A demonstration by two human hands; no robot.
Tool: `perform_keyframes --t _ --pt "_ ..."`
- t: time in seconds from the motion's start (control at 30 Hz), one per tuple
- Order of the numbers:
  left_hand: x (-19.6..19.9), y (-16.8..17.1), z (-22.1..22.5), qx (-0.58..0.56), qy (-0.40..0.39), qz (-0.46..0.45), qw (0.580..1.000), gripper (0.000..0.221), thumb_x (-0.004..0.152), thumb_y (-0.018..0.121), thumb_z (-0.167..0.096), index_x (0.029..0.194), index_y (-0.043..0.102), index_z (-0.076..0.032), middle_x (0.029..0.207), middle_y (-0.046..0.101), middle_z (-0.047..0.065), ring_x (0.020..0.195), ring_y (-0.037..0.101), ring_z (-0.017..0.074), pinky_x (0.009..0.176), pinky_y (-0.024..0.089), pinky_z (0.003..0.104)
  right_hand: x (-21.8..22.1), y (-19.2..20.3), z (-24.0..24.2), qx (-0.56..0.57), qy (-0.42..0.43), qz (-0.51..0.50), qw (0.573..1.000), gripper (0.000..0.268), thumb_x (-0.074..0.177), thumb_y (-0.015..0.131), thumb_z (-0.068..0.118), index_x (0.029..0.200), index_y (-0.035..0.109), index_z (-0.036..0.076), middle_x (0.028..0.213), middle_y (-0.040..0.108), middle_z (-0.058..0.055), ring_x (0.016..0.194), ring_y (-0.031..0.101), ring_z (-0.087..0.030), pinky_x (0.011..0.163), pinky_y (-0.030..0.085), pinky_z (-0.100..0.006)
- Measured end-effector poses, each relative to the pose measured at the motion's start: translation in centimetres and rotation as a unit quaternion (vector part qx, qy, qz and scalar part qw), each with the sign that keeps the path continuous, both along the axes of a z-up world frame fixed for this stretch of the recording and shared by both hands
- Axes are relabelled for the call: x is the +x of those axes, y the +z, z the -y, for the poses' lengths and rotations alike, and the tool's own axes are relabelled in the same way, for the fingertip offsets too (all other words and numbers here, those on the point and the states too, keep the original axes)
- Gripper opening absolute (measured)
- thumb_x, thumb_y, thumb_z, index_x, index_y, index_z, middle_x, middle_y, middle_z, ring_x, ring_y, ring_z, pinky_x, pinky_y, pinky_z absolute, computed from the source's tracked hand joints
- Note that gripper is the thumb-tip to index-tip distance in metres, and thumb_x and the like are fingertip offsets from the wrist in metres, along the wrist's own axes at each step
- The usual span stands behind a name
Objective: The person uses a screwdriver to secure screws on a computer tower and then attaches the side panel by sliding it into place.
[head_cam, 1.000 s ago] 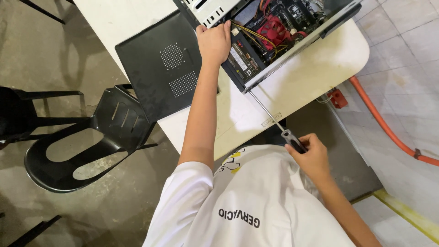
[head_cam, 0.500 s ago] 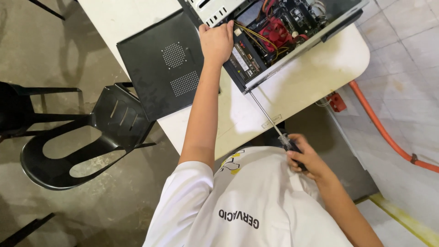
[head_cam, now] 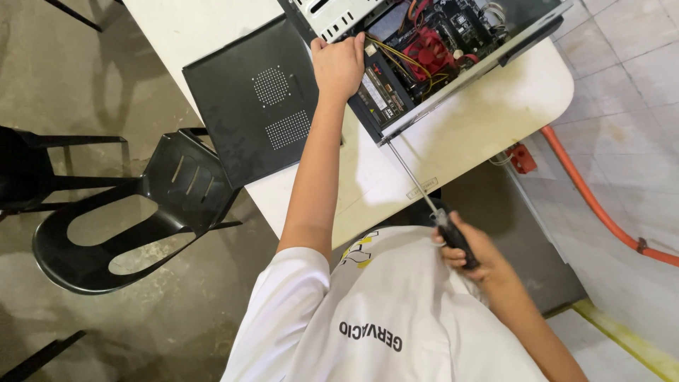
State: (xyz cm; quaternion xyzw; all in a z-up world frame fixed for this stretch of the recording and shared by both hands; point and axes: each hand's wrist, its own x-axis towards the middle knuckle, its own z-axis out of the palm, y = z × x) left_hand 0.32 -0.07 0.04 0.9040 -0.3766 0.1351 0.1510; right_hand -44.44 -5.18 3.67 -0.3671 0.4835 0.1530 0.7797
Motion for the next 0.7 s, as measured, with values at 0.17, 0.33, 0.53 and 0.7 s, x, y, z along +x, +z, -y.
perform_keyframes --t 0.17,0.33,0.53,0.7 --pt "0.3 -0.5 0.2 -0.010 -0.006 0.013 1.000 0.059 0.109 0.028 -0.036 0.060 0.055 -0.017 0.045 0.053 -0.001 0.039 0.039 0.0283 0.077 0.034 0.041 -0.8 -0.5 1.1 -0.012 0.071 0.139 0.988 0.042 0.088 0.069 0.040 0.099 0.062 0.000 0.057 0.056 -0.010 0.042 0.048 -0.013 0.035 0.035 -0.025" --pt "0.0 -0.1 0.1 -0.013 -0.004 0.001 1.000 0.060 0.109 0.027 -0.036 0.061 0.056 -0.016 0.047 0.056 0.000 0.040 0.042 0.0293 0.079 0.035 0.042 2.9 7.5 0.4 -0.363 0.282 -0.114 0.881 0.046 0.089 0.070 0.040 0.129 0.068 0.018 0.107 0.072 -0.003 0.092 0.062 -0.021 0.076 0.050 -0.036" --pt "-0.3 0.5 0.2 -0.010 -0.001 -0.014 1.000 0.061 0.109 0.027 -0.036 0.061 0.059 -0.016 0.047 0.057 0.000 0.040 0.044 0.0292 0.080 0.035 0.042 1.5 5.1 -1.1 -0.530 0.353 -0.072 0.768 0.048 0.098 0.049 0.046 0.135 0.053 0.015 0.107 0.075 -0.009 0.090 0.072 -0.040 0.071 0.053 -0.053" --pt "-0.6 0.7 0.2 -0.034 0.005 -0.003 0.999 0.059 0.108 0.030 -0.036 0.061 0.059 -0.015 0.047 0.057 0.000 0.040 0.044 0.0278 0.079 0.035 0.041 0.4 0.9 -0.3 0.154 -0.017 0.078 0.985 0.041 0.105 0.051 0.040 0.119 0.060 0.002 0.067 0.044 -0.002 0.039 0.029 -0.005 0.031 0.020 -0.021"
